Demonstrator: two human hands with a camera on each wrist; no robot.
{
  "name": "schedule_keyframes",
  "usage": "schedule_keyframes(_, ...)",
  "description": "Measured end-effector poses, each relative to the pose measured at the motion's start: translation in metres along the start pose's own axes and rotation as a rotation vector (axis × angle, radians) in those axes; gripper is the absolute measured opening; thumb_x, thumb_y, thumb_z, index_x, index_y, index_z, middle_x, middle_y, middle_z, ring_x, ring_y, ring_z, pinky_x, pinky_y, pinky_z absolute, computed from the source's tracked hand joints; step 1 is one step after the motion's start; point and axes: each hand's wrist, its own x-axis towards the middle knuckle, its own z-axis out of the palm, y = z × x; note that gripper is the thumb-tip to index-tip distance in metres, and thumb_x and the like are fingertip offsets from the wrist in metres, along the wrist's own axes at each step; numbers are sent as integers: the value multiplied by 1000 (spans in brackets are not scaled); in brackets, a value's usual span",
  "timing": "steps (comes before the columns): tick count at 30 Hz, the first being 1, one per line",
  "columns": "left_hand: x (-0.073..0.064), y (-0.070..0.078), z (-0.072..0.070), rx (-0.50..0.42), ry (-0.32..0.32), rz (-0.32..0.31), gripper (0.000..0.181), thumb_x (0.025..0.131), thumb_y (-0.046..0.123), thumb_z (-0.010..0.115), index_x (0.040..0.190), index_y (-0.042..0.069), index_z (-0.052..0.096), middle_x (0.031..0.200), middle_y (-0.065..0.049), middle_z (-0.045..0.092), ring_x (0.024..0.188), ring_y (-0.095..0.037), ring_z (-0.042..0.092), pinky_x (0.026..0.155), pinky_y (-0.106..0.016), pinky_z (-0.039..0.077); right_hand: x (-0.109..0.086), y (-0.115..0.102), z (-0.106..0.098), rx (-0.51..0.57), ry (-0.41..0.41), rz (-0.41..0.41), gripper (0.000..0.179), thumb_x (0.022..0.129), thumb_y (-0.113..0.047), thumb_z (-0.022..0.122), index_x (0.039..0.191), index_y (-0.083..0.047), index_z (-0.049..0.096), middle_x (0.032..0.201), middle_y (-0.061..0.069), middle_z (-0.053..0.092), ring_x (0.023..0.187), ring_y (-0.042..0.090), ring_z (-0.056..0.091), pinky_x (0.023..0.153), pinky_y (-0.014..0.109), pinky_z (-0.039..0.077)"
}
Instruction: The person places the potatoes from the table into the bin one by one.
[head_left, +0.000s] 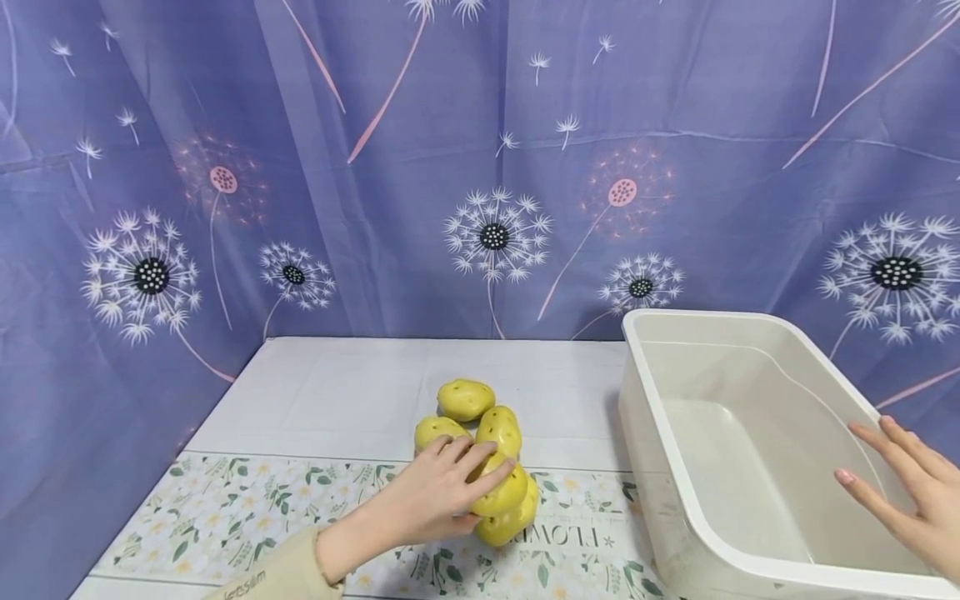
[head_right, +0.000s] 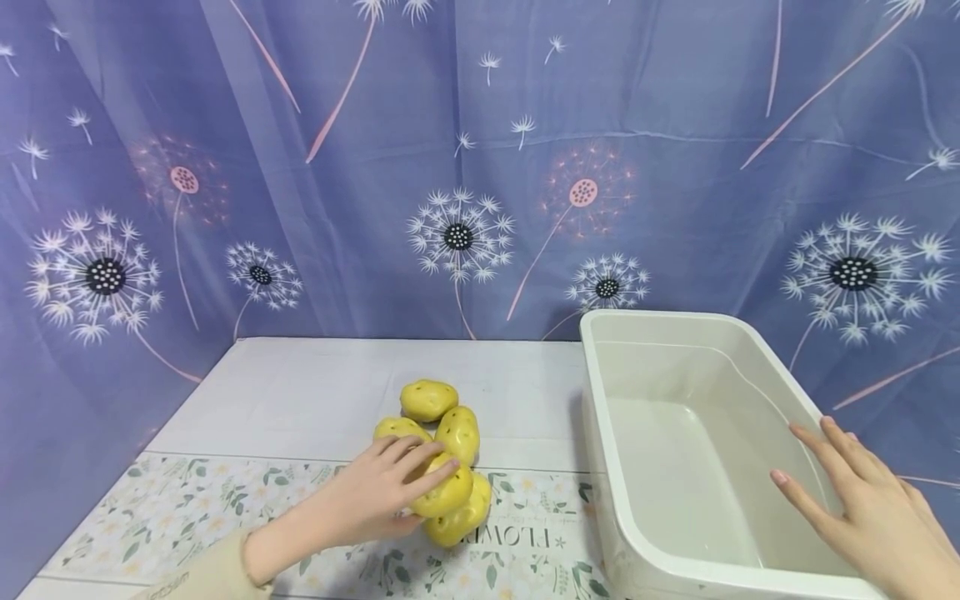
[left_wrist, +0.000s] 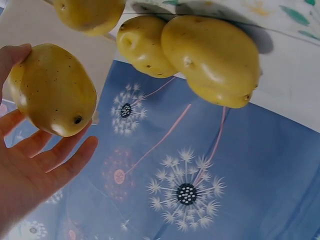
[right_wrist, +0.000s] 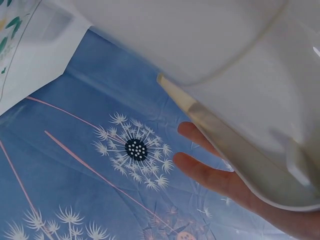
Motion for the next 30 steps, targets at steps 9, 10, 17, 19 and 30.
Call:
schedule_keyframes(9,14,2,-8,7,16,32,76,67,50,68,132,20,41,120,-4,49,102,-20,50,80,-35,47,-1,5,0,-22,17,-13,56,77,-15,66,128,-2,46,135,34,29,134,19,16,112,42,6)
schedule_keyframes(10,16,2,-9,10,19,36,76,67,49,68,132,20,41,120,-4,49,102,-20,50,80,-35,47,-1,5,0,-21,14,-8,56,77,-15,66,128,-2,46,135,34,29,135,24,16,112,44,7)
schedule_keyframes(17,26,2,-14,19,44,57,76,69,51,66,132,19,40,123,-5,49,105,-20,50,81,-34,47,-3,6,1,-18,15,-8,56,77,-16,66,127,0,46,135,34,29,133,38,18,108,54,8)
schedule_keyframes(19,28,2,-15,23,58,60,75,68,51,66,132,19,41,122,-5,49,104,-20,50,80,-33,47,-3,5,1,-20,13,-13,56,77,-17,66,126,0,47,135,34,29,132,39,18,108,55,8)
schedule_keyframes(30,39,2,-20,28,107,67,75,68,51,66,131,20,41,120,-3,51,100,-20,50,80,-32,46,-1,-2,1,-9,27,-13,52,82,-21,62,128,-1,46,131,38,30,128,49,21,106,57,9)
